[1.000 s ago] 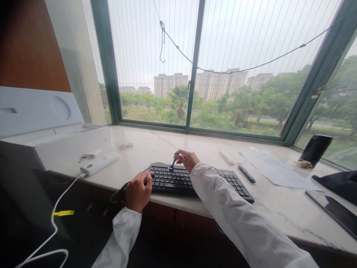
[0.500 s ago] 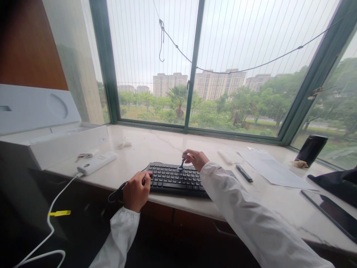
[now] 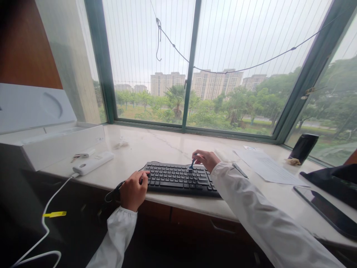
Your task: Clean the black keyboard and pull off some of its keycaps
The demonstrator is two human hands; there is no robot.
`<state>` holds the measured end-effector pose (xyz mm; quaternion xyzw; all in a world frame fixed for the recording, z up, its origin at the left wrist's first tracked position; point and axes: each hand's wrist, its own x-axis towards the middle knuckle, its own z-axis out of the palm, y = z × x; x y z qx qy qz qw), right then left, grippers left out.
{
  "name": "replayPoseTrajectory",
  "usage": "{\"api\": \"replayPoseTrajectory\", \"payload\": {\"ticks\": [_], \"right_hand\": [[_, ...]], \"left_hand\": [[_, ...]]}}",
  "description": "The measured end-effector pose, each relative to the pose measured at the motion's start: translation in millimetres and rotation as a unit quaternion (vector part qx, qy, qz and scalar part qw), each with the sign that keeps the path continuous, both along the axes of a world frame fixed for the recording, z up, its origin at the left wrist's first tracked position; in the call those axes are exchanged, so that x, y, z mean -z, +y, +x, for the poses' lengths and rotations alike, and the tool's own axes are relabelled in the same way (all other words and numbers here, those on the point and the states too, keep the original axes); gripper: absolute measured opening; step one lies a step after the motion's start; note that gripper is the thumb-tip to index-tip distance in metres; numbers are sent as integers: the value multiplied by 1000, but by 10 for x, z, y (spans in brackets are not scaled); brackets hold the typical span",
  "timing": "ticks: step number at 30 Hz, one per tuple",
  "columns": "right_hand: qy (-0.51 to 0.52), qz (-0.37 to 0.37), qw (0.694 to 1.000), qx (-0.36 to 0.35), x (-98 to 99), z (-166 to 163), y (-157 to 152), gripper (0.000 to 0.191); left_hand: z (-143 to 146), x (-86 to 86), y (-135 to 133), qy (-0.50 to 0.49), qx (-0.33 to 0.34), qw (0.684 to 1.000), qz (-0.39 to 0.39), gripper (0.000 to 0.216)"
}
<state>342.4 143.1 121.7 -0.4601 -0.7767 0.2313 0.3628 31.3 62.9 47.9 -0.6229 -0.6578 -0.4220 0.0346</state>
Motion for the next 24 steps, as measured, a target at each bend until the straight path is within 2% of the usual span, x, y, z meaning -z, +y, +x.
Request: {"api": "replayPoseTrajectory", "payload": {"ticks": [5,13,24], "right_hand": [[-9,-3,1000,19,-18,227,-48,45],[22,-24,998,45,75,681,-42,48],[-14,-22,995,95,24,1096,-163,56]], "left_hand": [[-5,15,-3,1,1,1000,3,25],[-5,15,-3,5,-2,1000,6,26],[-1,3,-12,7,-2,1000,6,28]]}}
